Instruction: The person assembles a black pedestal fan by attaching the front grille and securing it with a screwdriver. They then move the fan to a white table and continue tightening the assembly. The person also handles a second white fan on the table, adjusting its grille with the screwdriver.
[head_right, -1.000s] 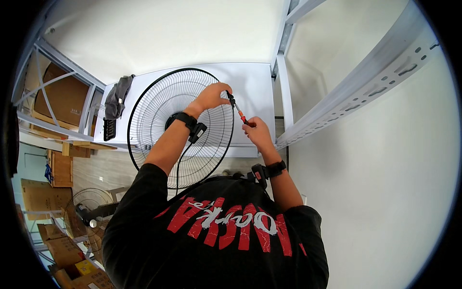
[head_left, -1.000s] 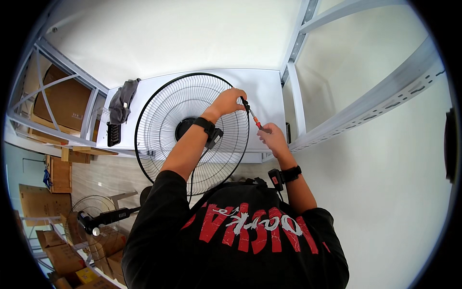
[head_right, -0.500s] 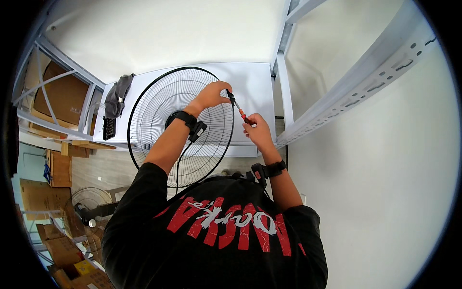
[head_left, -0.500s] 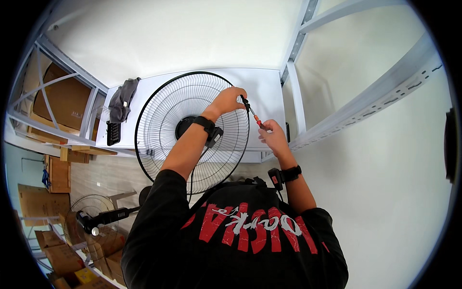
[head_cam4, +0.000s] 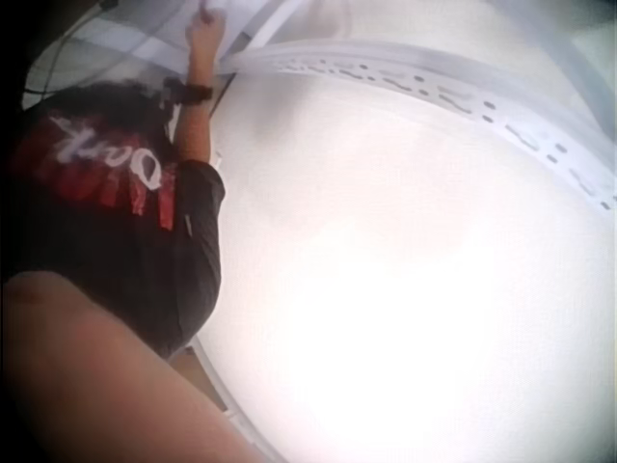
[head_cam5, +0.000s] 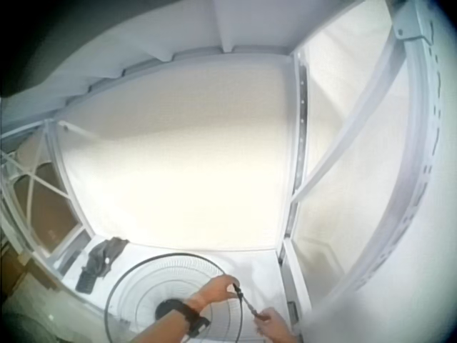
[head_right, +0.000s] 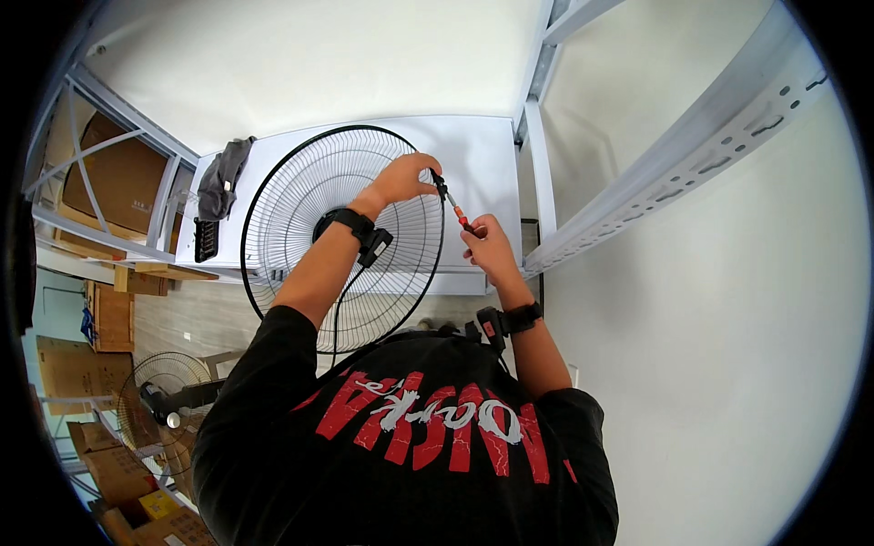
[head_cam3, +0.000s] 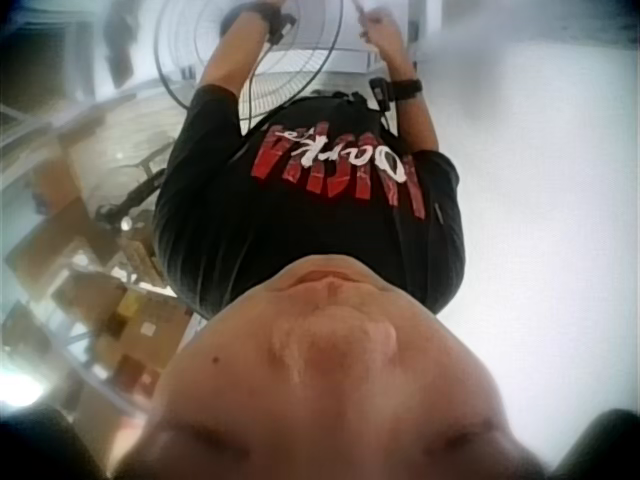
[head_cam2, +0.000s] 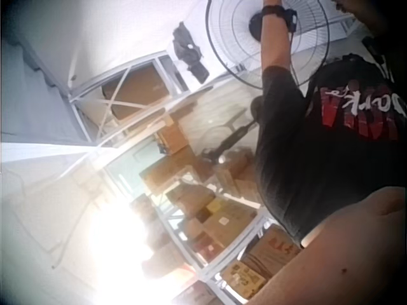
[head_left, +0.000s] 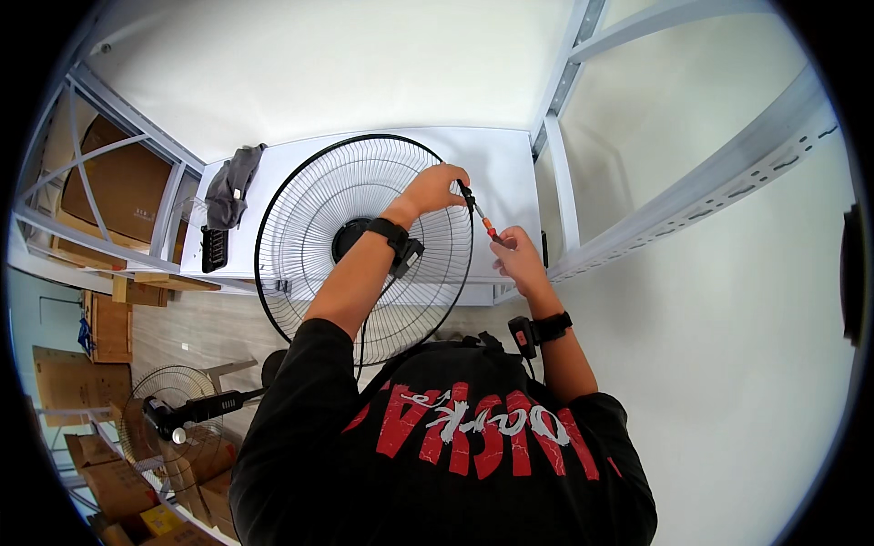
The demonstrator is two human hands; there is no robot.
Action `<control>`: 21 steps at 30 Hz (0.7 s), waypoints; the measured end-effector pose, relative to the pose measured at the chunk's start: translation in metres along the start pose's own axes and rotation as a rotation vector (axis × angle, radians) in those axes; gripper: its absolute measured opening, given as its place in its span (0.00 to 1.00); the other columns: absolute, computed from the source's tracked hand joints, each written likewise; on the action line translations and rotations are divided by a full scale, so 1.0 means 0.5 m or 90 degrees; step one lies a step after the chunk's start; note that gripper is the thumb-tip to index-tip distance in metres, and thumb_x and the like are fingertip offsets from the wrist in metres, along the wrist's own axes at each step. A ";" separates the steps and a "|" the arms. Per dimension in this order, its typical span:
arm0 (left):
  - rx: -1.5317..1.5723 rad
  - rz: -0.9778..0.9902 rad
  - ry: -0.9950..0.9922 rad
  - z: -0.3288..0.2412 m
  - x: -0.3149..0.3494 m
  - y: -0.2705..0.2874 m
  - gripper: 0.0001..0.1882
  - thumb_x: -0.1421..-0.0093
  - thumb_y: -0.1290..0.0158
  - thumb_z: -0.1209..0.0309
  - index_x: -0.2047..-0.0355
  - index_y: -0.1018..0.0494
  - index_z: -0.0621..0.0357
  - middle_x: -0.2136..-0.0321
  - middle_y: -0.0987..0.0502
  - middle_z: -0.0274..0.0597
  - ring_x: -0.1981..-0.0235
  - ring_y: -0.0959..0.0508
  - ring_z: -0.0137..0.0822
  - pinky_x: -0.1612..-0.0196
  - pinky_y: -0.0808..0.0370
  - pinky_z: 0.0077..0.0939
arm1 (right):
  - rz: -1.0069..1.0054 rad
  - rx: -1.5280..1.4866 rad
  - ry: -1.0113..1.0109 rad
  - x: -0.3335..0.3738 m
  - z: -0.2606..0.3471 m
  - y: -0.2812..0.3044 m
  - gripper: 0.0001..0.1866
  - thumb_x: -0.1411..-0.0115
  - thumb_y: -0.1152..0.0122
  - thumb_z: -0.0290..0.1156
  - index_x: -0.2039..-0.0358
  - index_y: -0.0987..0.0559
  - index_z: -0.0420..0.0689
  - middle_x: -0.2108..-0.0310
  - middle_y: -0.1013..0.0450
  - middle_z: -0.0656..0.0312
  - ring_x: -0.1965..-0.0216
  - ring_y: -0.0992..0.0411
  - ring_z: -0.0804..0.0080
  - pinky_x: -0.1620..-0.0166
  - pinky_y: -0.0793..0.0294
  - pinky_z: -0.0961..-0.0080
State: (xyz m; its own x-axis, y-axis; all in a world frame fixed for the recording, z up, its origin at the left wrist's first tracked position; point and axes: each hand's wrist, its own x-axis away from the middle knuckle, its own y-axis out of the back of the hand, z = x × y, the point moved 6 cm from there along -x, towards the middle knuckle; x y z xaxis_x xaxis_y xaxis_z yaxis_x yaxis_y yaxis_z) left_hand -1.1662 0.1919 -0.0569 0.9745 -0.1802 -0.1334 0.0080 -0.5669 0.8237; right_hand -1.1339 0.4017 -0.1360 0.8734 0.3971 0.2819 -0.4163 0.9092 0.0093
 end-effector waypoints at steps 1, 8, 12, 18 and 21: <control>0.001 -0.001 -0.004 0.001 0.000 -0.001 0.18 0.55 0.34 0.70 0.62 0.24 0.57 0.61 0.22 0.44 0.56 0.25 0.46 0.51 0.28 0.35 | 0.014 -0.031 -0.047 0.002 -0.001 -0.003 0.12 0.38 0.46 0.35 0.63 0.24 0.37 0.77 0.30 0.62 0.82 0.35 0.79 0.80 0.38 0.81; 0.010 -0.013 -0.037 0.021 -0.004 -0.008 0.18 0.56 0.34 0.68 0.64 0.24 0.56 0.62 0.22 0.44 0.57 0.25 0.46 0.52 0.29 0.36 | 0.066 -0.027 -0.087 -0.022 -0.019 -0.002 0.09 0.41 0.41 0.30 0.63 0.24 0.40 0.75 0.28 0.61 0.82 0.34 0.78 0.79 0.36 0.81; 0.014 -0.077 -0.095 0.043 0.000 -0.021 0.17 0.57 0.34 0.65 0.66 0.24 0.55 0.64 0.22 0.45 0.59 0.24 0.48 0.53 0.29 0.37 | 0.002 0.006 0.015 0.000 0.005 -0.004 0.07 0.43 0.40 0.25 0.65 0.28 0.42 0.73 0.28 0.62 0.80 0.32 0.78 0.79 0.35 0.82; -0.010 -0.034 -0.041 0.031 -0.006 -0.027 0.18 0.56 0.34 0.64 0.66 0.24 0.55 0.67 0.22 0.45 0.61 0.24 0.48 0.58 0.28 0.39 | 0.053 0.028 -0.110 -0.010 0.007 -0.005 0.11 0.38 0.44 0.31 0.60 0.27 0.38 0.75 0.30 0.61 0.85 0.39 0.82 0.83 0.42 0.84; 0.010 -0.030 -0.022 0.024 0.001 -0.017 0.17 0.56 0.34 0.65 0.67 0.24 0.55 0.68 0.23 0.45 0.62 0.25 0.48 0.59 0.28 0.39 | 0.075 0.039 -0.102 -0.019 -0.008 0.000 0.12 0.37 0.46 0.33 0.60 0.27 0.36 0.76 0.30 0.61 0.85 0.38 0.82 0.83 0.43 0.85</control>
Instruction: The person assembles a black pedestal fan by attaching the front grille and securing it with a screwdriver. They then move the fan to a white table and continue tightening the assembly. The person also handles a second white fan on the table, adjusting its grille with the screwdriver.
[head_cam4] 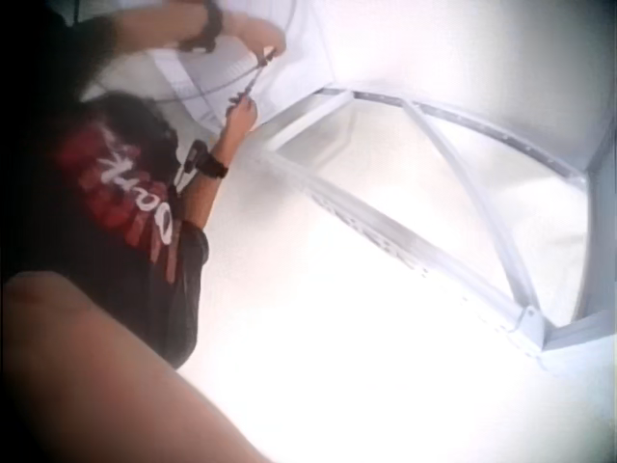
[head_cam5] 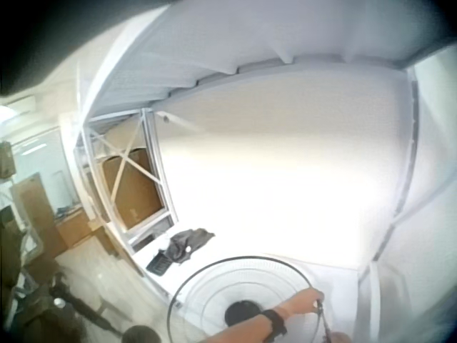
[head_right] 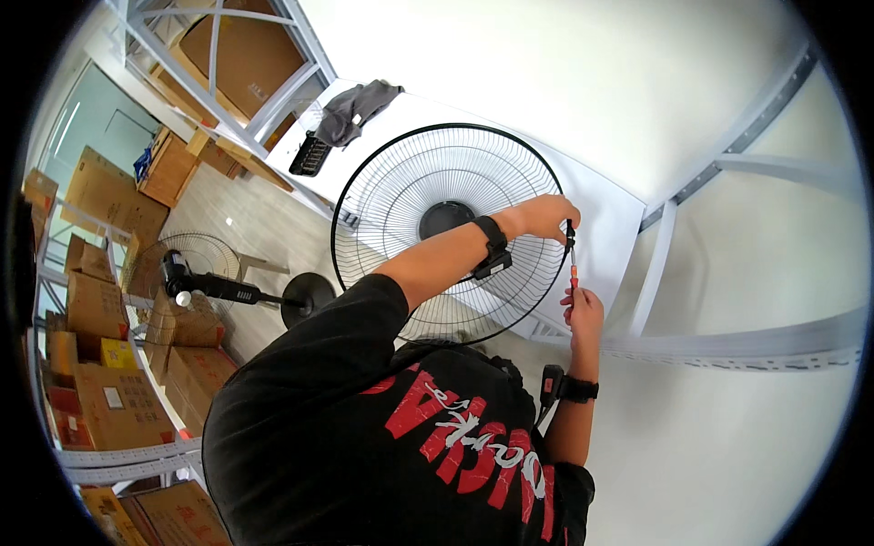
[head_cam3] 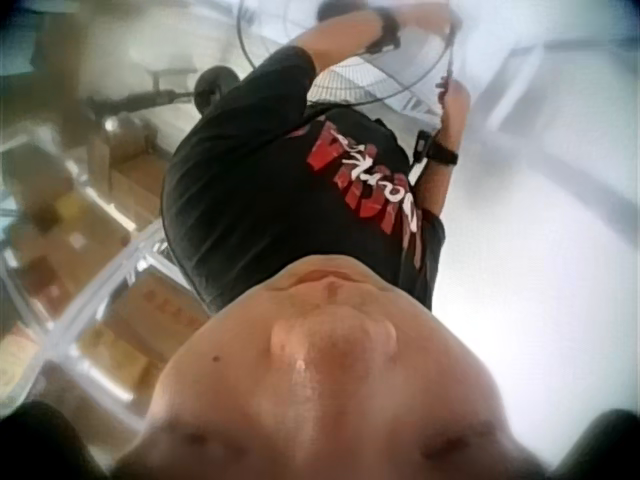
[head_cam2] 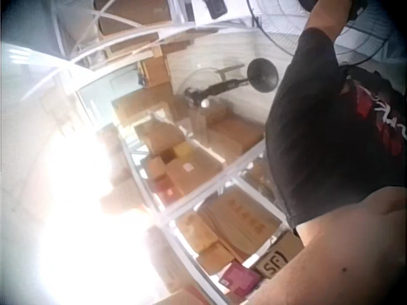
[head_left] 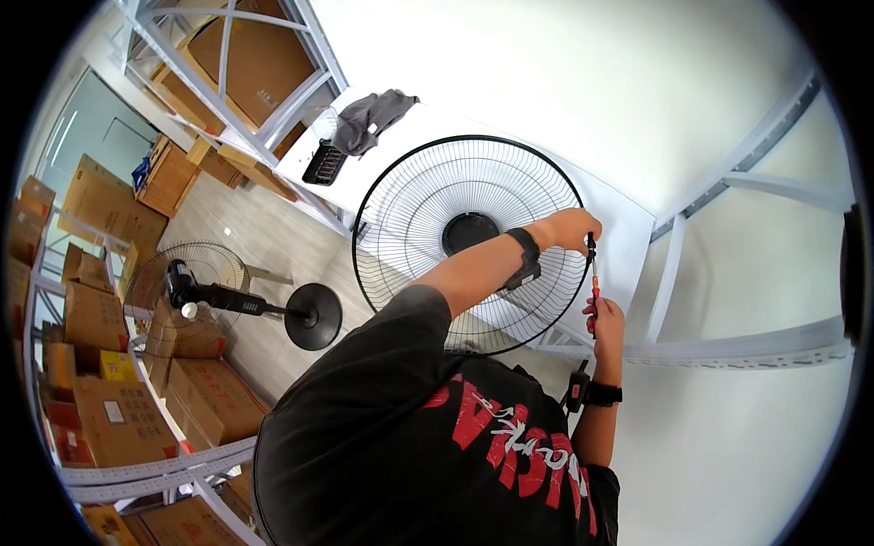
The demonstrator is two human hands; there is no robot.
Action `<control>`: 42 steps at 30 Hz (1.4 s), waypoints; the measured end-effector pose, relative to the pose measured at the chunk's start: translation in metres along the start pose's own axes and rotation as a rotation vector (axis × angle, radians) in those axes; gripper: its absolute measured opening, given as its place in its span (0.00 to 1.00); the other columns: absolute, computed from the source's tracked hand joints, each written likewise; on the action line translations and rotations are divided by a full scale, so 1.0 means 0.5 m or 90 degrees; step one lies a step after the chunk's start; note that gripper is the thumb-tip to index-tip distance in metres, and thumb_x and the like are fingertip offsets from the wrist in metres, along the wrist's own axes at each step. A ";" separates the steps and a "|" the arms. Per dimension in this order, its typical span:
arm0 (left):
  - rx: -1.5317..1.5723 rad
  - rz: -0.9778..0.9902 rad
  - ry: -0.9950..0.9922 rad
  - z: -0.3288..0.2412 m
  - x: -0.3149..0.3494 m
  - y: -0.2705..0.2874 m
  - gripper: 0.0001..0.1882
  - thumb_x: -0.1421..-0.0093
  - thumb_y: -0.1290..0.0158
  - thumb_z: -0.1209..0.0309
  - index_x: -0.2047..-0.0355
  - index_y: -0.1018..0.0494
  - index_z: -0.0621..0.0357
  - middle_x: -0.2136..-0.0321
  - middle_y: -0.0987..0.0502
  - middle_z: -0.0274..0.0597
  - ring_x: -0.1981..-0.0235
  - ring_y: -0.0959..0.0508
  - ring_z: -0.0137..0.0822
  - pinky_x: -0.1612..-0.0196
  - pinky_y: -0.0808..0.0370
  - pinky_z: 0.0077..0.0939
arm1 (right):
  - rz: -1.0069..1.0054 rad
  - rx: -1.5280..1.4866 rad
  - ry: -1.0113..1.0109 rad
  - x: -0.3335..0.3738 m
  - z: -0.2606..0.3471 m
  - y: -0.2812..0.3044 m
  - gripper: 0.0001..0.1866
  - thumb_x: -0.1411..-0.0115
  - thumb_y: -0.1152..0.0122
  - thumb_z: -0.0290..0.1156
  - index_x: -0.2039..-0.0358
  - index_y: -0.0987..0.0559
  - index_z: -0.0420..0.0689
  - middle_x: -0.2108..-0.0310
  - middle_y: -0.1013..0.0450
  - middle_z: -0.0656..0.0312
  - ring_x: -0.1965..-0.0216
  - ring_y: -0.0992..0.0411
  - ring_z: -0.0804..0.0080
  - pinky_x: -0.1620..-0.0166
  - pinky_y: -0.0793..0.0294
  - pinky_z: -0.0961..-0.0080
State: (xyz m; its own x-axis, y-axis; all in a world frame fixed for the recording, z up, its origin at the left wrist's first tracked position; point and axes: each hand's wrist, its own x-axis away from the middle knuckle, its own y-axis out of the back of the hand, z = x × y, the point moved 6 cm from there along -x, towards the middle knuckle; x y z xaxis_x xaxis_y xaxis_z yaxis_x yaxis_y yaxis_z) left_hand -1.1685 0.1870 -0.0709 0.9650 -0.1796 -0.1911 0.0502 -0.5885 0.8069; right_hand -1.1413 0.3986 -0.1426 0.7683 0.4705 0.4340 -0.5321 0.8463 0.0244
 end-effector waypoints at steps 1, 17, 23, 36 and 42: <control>-0.001 -0.005 0.004 0.001 0.000 0.004 0.17 0.56 0.34 0.65 0.67 0.24 0.55 0.68 0.23 0.45 0.62 0.25 0.48 0.59 0.28 0.38 | -0.026 0.014 0.048 -0.009 -0.010 0.000 0.12 0.37 0.46 0.33 0.61 0.27 0.36 0.76 0.30 0.61 0.85 0.38 0.82 0.83 0.43 0.85; -0.008 -0.011 -0.027 0.008 -0.001 0.009 0.17 0.55 0.34 0.65 0.65 0.24 0.55 0.62 0.22 0.44 0.57 0.25 0.48 0.52 0.29 0.38 | -0.085 0.114 0.235 -0.014 0.012 0.013 0.08 0.41 0.41 0.27 0.62 0.24 0.39 0.74 0.27 0.60 0.80 0.31 0.78 0.78 0.33 0.80; -0.010 0.040 0.037 -0.001 -0.005 0.013 0.17 0.54 0.35 0.67 0.62 0.23 0.57 0.60 0.22 0.44 0.55 0.25 0.46 0.51 0.29 0.36 | -0.107 0.077 0.103 0.035 0.069 -0.004 0.10 0.43 0.41 0.28 0.61 0.24 0.38 0.74 0.29 0.60 0.80 0.29 0.75 0.76 0.30 0.77; -0.018 0.061 0.054 -0.002 -0.002 0.015 0.18 0.54 0.35 0.68 0.61 0.23 0.55 0.58 0.22 0.43 0.54 0.25 0.46 0.49 0.29 0.36 | -0.074 0.059 0.108 0.040 0.063 -0.010 0.12 0.43 0.41 0.30 0.60 0.24 0.39 0.73 0.28 0.60 0.76 0.28 0.74 0.73 0.30 0.78; -0.022 0.043 0.020 -0.004 -0.004 0.015 0.16 0.52 0.36 0.69 0.62 0.23 0.55 0.60 0.22 0.44 0.55 0.25 0.47 0.51 0.29 0.37 | -0.033 0.092 0.044 -0.023 -0.002 0.007 0.14 0.43 0.41 0.30 0.57 0.25 0.39 0.72 0.28 0.61 0.78 0.30 0.76 0.75 0.34 0.81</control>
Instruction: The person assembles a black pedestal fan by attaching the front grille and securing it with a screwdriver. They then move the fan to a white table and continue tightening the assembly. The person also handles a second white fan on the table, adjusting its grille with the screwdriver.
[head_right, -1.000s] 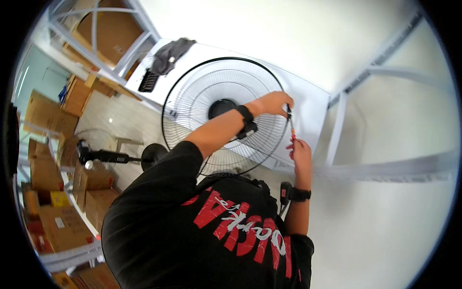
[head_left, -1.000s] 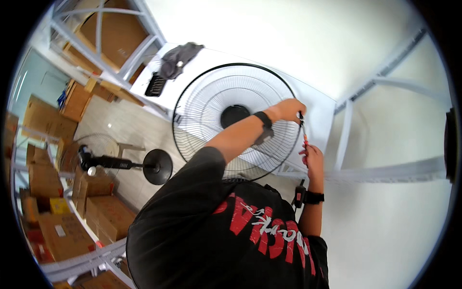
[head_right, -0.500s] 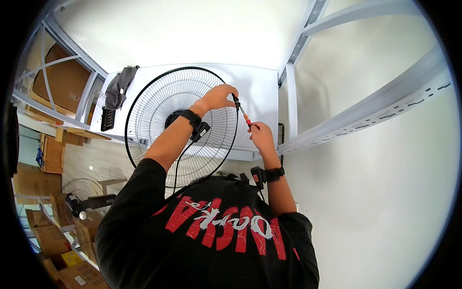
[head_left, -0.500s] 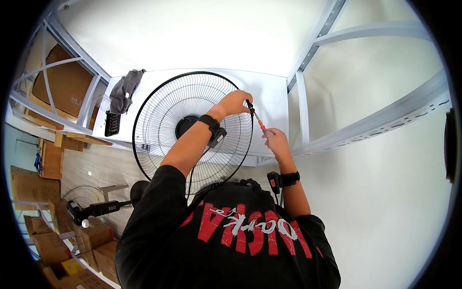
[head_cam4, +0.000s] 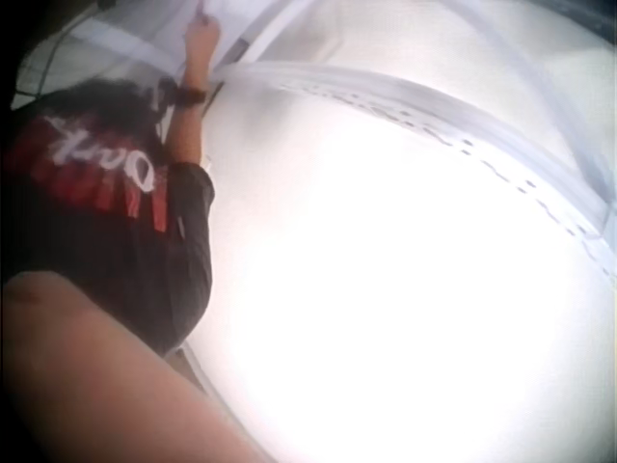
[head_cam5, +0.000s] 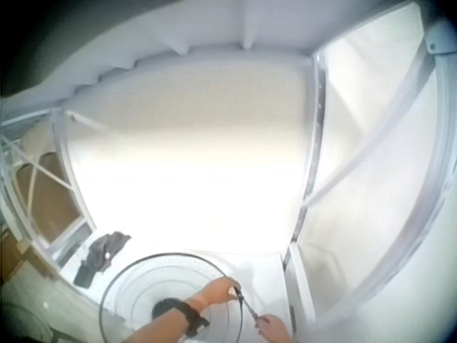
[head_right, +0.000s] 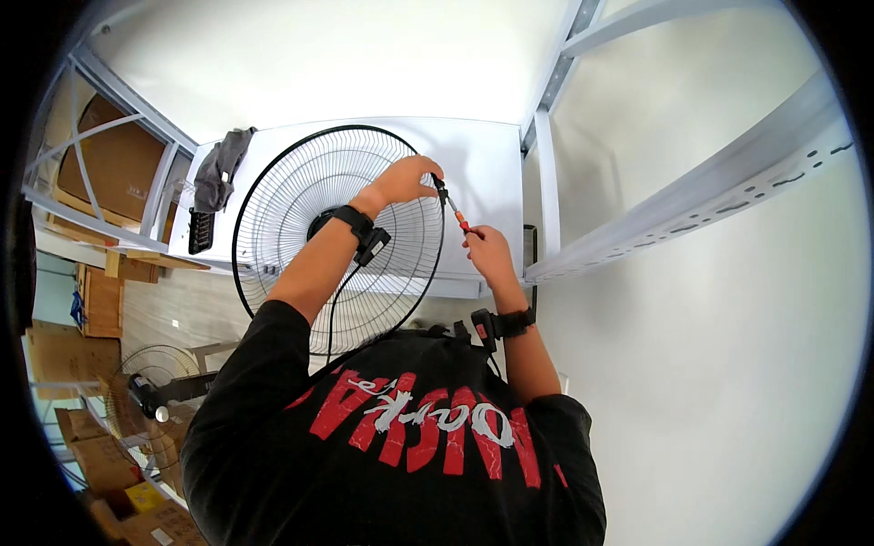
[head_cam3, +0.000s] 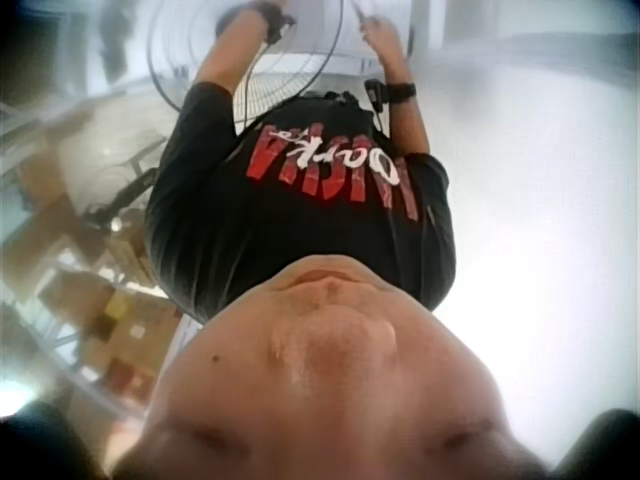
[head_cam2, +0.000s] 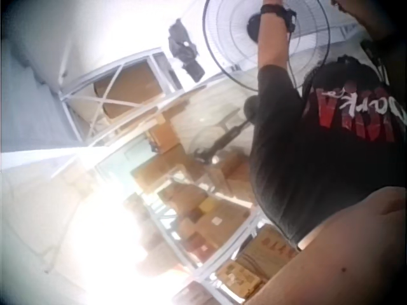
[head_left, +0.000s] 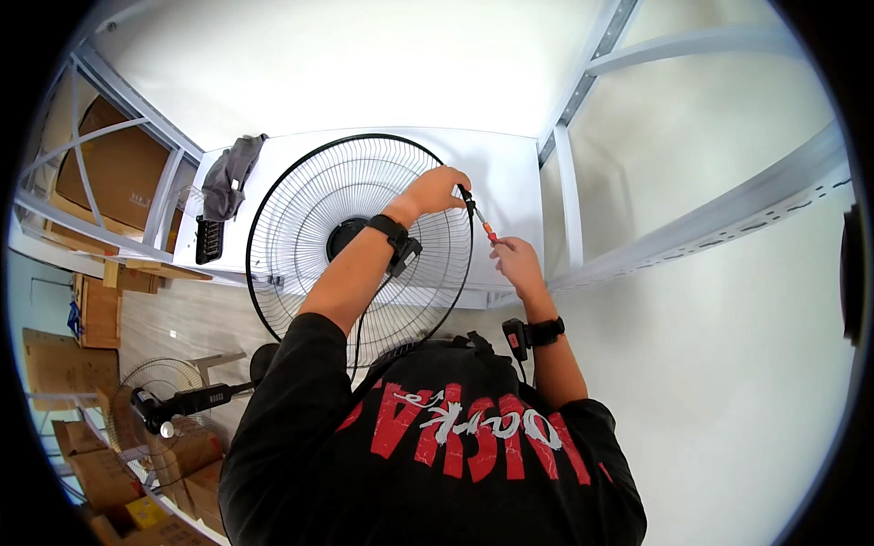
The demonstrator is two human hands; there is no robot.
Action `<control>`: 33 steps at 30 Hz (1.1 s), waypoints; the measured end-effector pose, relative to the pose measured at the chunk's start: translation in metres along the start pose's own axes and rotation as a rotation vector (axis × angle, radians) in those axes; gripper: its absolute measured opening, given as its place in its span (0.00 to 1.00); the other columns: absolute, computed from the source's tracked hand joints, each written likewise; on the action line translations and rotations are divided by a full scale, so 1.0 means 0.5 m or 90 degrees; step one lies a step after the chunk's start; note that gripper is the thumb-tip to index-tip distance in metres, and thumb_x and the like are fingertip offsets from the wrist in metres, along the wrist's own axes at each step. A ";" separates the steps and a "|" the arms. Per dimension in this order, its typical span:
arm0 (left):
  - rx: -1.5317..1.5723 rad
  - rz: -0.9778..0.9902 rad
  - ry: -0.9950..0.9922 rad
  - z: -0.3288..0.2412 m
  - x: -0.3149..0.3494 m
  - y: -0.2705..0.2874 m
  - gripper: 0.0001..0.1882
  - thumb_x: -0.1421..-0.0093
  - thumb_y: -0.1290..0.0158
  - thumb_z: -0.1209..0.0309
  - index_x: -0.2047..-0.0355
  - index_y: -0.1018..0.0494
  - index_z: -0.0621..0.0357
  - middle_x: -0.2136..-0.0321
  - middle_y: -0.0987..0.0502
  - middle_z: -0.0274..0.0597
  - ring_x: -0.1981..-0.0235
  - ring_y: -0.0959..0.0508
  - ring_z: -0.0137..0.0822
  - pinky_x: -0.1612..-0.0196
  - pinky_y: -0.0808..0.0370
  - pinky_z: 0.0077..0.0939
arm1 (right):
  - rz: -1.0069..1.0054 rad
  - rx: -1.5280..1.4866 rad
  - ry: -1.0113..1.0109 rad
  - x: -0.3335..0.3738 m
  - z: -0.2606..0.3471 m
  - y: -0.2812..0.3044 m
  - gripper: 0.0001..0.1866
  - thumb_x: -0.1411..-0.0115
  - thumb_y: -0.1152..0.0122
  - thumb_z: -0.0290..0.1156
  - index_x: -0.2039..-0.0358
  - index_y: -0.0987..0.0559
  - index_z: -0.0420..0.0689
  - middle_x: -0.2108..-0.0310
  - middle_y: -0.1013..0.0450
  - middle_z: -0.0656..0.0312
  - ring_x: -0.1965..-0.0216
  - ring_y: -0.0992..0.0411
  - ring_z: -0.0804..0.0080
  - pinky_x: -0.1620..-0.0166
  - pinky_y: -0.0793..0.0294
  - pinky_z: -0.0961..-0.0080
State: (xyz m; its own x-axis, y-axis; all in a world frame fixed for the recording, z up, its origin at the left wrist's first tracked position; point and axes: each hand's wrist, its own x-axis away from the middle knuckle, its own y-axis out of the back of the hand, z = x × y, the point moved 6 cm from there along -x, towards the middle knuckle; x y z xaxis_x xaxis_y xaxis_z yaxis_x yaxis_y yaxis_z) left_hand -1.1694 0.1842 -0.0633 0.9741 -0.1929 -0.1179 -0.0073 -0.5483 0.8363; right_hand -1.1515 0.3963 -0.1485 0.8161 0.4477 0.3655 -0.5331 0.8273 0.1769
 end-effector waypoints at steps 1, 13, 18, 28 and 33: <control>-0.001 -0.013 -0.014 0.005 -0.001 0.001 0.15 0.52 0.36 0.69 0.62 0.22 0.55 0.62 0.22 0.44 0.56 0.25 0.47 0.52 0.28 0.37 | -0.030 0.050 0.074 0.001 0.002 0.003 0.13 0.43 0.41 0.30 0.58 0.25 0.39 0.72 0.27 0.60 0.77 0.29 0.75 0.74 0.32 0.79; -0.023 0.035 0.029 0.000 -0.011 0.002 0.14 0.47 0.40 0.72 0.59 0.23 0.55 0.58 0.22 0.44 0.53 0.25 0.46 0.49 0.29 0.36 | -0.063 0.059 0.067 0.001 0.006 0.001 0.12 0.45 0.40 0.31 0.62 0.23 0.40 0.76 0.25 0.58 0.74 0.26 0.68 0.68 0.28 0.73; -0.012 -0.009 0.024 0.012 -0.010 0.003 0.13 0.46 0.41 0.71 0.59 0.23 0.56 0.59 0.22 0.43 0.54 0.26 0.45 0.50 0.29 0.35 | -0.127 0.143 0.237 0.002 0.010 0.010 0.12 0.46 0.39 0.31 0.63 0.22 0.40 0.76 0.25 0.59 0.74 0.27 0.67 0.67 0.29 0.73; -0.019 0.046 0.025 -0.008 -0.014 0.008 0.12 0.46 0.41 0.72 0.60 0.24 0.56 0.58 0.23 0.42 0.54 0.26 0.45 0.49 0.30 0.35 | -0.007 0.054 0.024 -0.015 -0.001 0.004 0.12 0.44 0.40 0.27 0.59 0.24 0.40 0.70 0.26 0.61 0.74 0.29 0.75 0.68 0.30 0.77; -0.003 0.039 0.025 0.004 -0.011 0.004 0.12 0.46 0.41 0.72 0.60 0.24 0.56 0.58 0.23 0.43 0.54 0.26 0.45 0.49 0.30 0.35 | -0.119 0.119 0.305 0.026 0.048 0.003 0.13 0.44 0.40 0.33 0.62 0.25 0.37 0.74 0.25 0.56 0.75 0.26 0.67 0.68 0.28 0.71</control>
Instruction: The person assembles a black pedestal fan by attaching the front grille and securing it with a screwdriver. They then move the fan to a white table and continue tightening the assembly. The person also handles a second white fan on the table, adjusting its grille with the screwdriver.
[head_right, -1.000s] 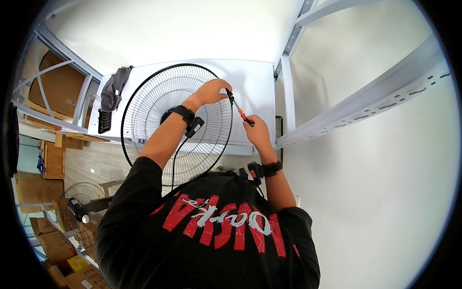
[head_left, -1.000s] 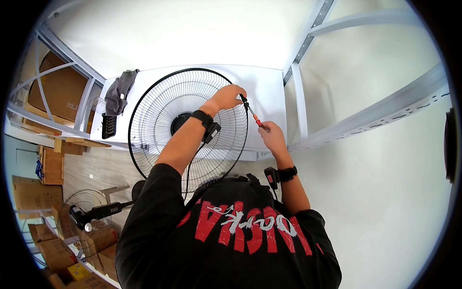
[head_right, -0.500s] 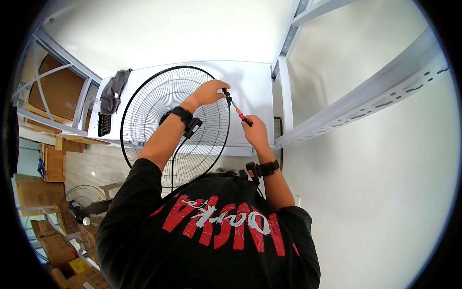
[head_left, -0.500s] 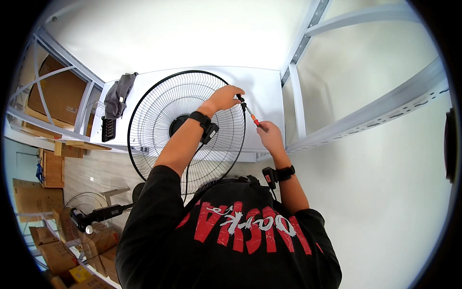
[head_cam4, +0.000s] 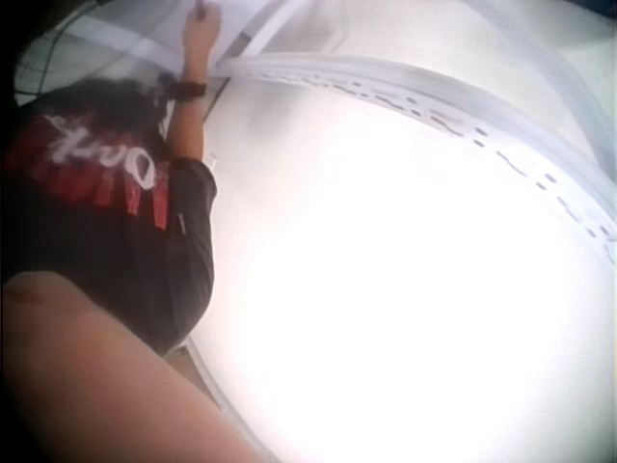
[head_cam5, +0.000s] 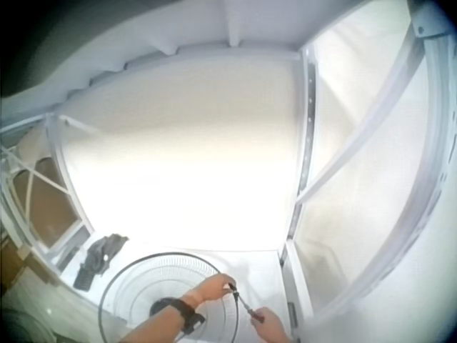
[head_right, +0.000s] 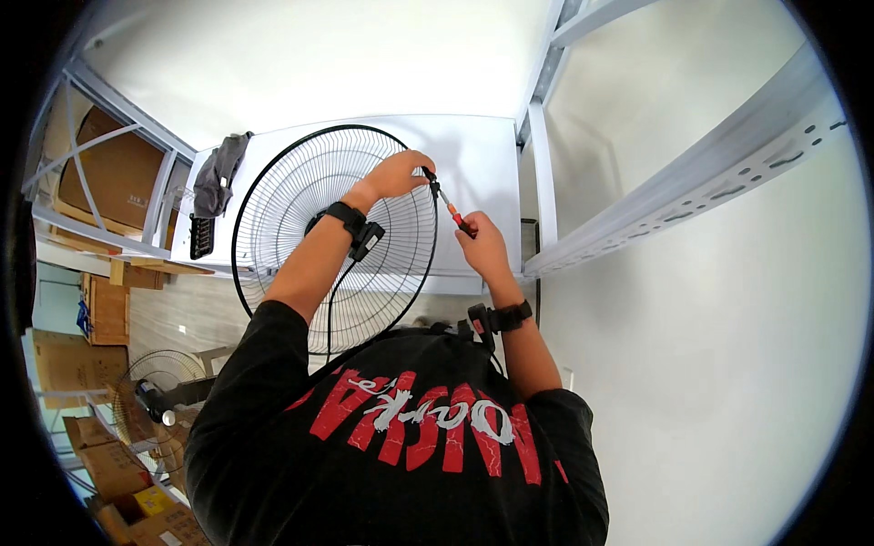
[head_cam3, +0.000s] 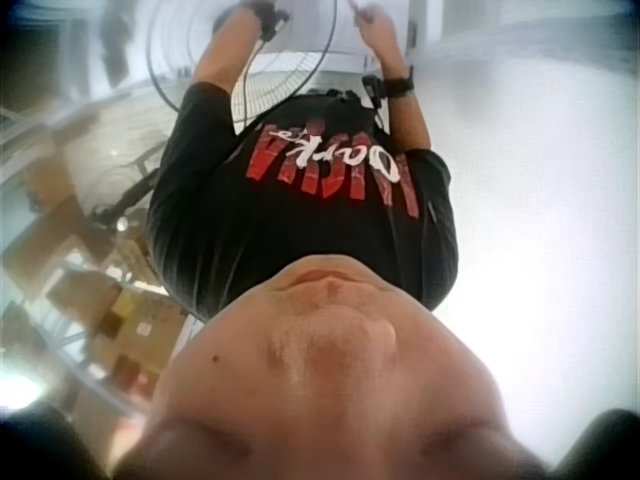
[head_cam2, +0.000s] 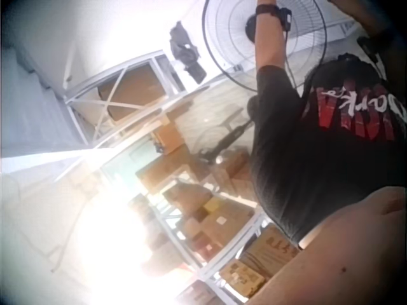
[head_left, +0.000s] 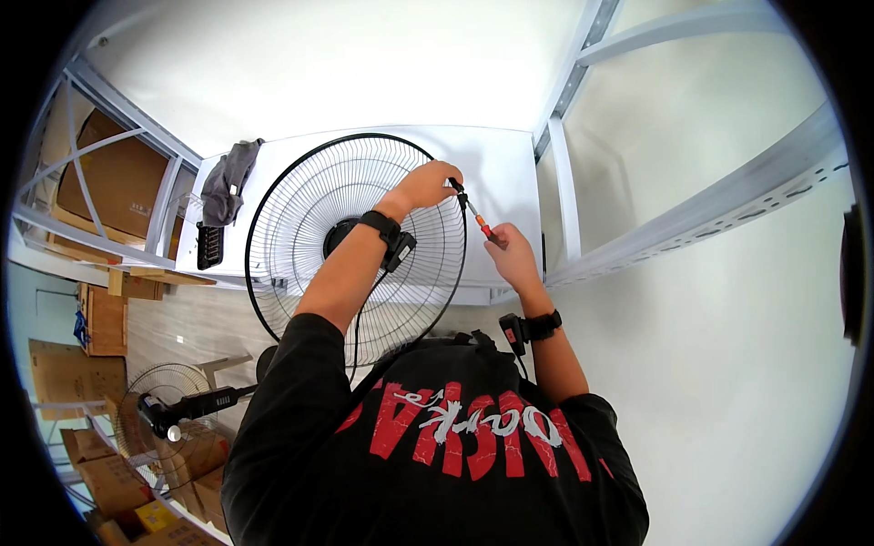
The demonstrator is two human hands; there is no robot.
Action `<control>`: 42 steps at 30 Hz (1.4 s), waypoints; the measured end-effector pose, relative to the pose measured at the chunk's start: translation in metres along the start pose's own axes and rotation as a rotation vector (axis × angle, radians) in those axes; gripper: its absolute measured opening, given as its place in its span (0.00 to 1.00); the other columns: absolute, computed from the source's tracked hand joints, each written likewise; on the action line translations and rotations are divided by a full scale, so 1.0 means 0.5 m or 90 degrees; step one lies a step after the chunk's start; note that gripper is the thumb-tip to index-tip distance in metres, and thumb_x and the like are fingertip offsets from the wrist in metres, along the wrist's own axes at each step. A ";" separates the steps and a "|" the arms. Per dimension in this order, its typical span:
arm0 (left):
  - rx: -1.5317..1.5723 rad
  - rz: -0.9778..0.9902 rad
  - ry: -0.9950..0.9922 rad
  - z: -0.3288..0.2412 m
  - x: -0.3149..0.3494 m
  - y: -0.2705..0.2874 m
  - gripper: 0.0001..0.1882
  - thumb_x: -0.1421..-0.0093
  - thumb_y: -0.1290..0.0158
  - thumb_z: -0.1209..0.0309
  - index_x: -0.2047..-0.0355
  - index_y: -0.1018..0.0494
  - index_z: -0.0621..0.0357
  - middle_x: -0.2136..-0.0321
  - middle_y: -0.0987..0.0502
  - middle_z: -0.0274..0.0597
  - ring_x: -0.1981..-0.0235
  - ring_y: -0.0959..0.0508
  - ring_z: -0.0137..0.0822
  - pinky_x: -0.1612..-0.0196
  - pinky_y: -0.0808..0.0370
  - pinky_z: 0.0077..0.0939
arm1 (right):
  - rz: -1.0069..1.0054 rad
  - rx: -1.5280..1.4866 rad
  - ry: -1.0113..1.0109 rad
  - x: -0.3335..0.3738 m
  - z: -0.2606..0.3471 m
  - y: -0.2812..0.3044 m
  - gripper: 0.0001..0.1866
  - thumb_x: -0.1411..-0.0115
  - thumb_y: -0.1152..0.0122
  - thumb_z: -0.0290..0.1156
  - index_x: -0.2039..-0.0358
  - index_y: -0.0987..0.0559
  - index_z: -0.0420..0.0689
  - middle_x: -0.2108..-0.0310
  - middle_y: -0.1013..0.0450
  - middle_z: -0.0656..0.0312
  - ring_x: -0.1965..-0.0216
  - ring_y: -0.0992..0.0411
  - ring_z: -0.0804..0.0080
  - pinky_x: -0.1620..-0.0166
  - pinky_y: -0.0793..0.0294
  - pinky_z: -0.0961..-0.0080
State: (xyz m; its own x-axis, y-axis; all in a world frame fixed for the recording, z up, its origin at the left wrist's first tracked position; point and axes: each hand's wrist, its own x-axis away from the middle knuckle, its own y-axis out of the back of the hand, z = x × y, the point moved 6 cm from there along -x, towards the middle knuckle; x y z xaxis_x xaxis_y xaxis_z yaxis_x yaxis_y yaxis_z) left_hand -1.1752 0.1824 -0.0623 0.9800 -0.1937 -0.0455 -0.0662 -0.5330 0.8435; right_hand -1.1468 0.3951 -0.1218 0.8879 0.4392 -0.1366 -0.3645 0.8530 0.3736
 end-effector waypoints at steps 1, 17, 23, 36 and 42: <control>0.002 -0.006 -0.006 0.004 0.002 -0.002 0.12 0.46 0.41 0.72 0.60 0.24 0.56 0.59 0.23 0.43 0.54 0.26 0.45 0.49 0.30 0.35 | 0.025 -0.025 -0.066 0.003 -0.001 -0.004 0.13 0.43 0.40 0.33 0.62 0.25 0.37 0.75 0.25 0.56 0.74 0.26 0.66 0.67 0.28 0.71; 0.012 -0.021 -0.011 0.014 -0.002 -0.011 0.12 0.47 0.40 0.72 0.61 0.23 0.57 0.59 0.22 0.44 0.54 0.25 0.46 0.49 0.29 0.35 | 0.051 -0.088 -0.191 0.005 -0.018 -0.007 0.16 0.42 0.43 0.37 0.62 0.24 0.35 0.76 0.25 0.57 0.76 0.28 0.68 0.68 0.29 0.71; 0.008 0.002 -0.012 0.003 -0.003 -0.007 0.12 0.46 0.41 0.71 0.61 0.22 0.57 0.58 0.23 0.44 0.54 0.25 0.46 0.49 0.29 0.35 | 0.124 -0.084 -0.277 -0.002 -0.022 -0.014 0.15 0.41 0.44 0.37 0.65 0.24 0.34 0.76 0.26 0.58 0.77 0.28 0.69 0.69 0.30 0.72; 0.022 0.000 -0.028 0.015 -0.014 -0.018 0.11 0.47 0.42 0.75 0.62 0.24 0.58 0.60 0.23 0.45 0.54 0.26 0.46 0.49 0.30 0.35 | 0.113 -0.101 -0.317 -0.004 -0.049 -0.015 0.13 0.43 0.43 0.32 0.64 0.23 0.35 0.74 0.25 0.56 0.71 0.27 0.67 0.66 0.30 0.71; 0.002 -0.002 -0.034 0.031 -0.020 -0.026 0.12 0.48 0.41 0.75 0.62 0.23 0.58 0.61 0.23 0.46 0.56 0.25 0.47 0.51 0.28 0.36 | 0.077 0.054 -0.066 0.003 0.028 0.001 0.12 0.45 0.40 0.31 0.63 0.22 0.37 0.74 0.25 0.54 0.71 0.27 0.61 0.66 0.30 0.69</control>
State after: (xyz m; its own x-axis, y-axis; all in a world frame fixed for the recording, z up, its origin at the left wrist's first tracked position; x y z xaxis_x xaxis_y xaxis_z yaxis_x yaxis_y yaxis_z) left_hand -1.1868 0.1784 -0.0813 0.9687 -0.2362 -0.0764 -0.0645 -0.5367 0.8413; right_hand -1.1418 0.3920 -0.1089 0.8649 0.5019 0.0070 -0.4489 0.7672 0.4582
